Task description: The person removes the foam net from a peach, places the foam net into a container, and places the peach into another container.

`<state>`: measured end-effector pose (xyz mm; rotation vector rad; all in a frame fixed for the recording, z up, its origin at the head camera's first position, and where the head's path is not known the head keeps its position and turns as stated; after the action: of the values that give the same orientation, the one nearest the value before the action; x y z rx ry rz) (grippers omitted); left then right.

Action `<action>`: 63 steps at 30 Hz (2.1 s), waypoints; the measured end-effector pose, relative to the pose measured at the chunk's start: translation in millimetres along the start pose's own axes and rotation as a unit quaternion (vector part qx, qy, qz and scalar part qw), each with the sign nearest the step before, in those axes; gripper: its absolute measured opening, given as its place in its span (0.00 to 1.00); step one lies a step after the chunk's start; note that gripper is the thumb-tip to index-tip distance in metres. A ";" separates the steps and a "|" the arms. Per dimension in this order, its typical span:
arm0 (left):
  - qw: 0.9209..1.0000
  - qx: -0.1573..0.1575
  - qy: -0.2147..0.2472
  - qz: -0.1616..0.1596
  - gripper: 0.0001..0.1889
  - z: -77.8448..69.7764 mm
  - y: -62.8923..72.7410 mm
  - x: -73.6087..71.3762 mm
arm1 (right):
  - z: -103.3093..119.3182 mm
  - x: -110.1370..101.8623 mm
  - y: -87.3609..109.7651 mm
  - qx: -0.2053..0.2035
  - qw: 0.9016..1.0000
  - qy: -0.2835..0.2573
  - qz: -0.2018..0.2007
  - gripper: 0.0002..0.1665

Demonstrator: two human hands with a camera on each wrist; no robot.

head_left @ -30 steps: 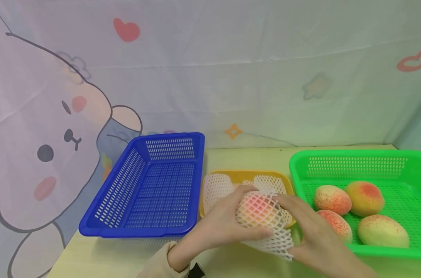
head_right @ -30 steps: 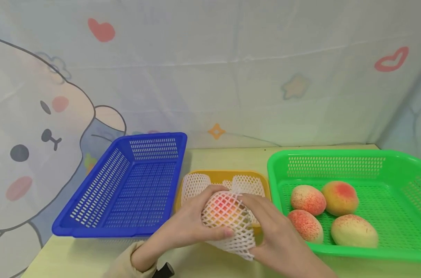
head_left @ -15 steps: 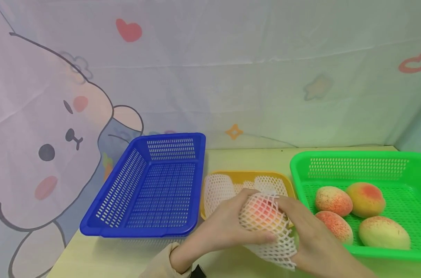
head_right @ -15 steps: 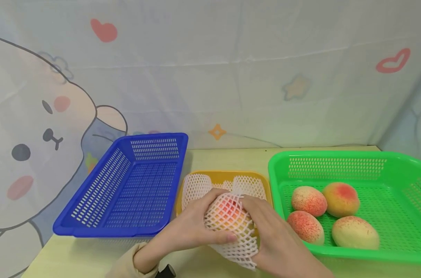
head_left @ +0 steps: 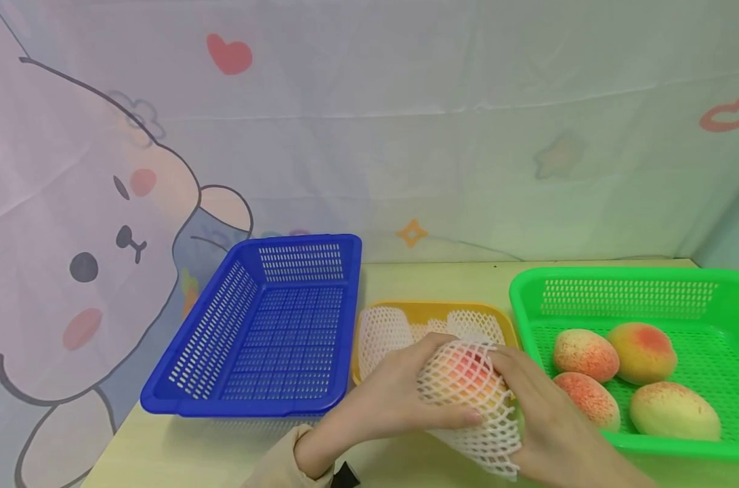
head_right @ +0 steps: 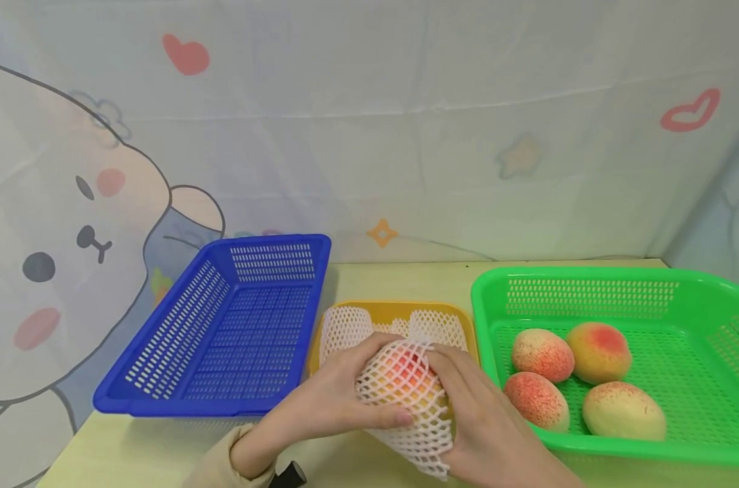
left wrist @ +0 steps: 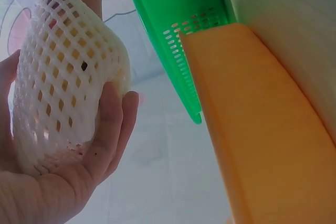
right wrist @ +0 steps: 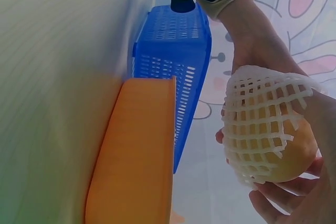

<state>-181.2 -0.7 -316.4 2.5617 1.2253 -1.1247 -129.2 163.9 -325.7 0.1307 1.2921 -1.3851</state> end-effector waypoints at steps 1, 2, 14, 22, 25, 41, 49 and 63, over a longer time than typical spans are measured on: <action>1.000 0.001 -0.001 0.002 0.36 -0.2 0.0 -0.3 | -0.1 0.0 -0.1 -0.003 1.000 0.004 -0.002 0.50; 1.000 0.002 -0.002 0.004 0.36 -0.4 -0.1 -0.5 | 0.0 -0.2 -0.3 -0.004 1.000 0.004 -0.004 0.50; 1.000 0.006 -0.010 0.012 0.37 -0.3 0.1 -4.4 | -0.6 -2.0 -0.3 -0.001 1.000 -0.013 -0.011 0.53; 1.000 0.010 -0.011 -0.002 0.36 0.7 -0.6 -6.9 | -2.0 -5.4 -2.4 0.013 1.000 0.001 -0.007 0.60; 1.000 0.008 -0.008 -0.007 0.36 1.6 -0.9 -7.6 | -2.8 -6.6 -4.1 0.009 1.000 -0.006 -0.003 0.59; 1.000 0.008 0.005 -0.029 0.34 3.7 -1.7 -9.2 | -6.4 -10.6 -6.6 0.016 0.999 -0.022 -0.024 0.61; 0.999 0.008 -0.011 -0.046 0.34 3.1 -1.2 -12.0 | -9.2 -13.8 -7.7 0.027 0.999 -0.030 -0.031 0.61; 0.996 0.037 0.005 -0.085 0.19 0.8 -2.1 -17.0 | -12.1 -26.0 -10.7 0.059 0.998 -0.013 -0.034 0.66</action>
<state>-190.1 -10.5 -305.4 2.5593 1.4539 -1.2112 -136.1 185.9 -305.5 0.1495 1.2023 -1.5159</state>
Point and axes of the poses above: each hand's wrist, its own y-axis away from the middle knuckle, its own x-axis out of the palm, z = x × y, the point moved 5 cm from there along -y, towards the middle knuckle, and after that the axes turned 10 degrees about x, right-handed, at the moved point
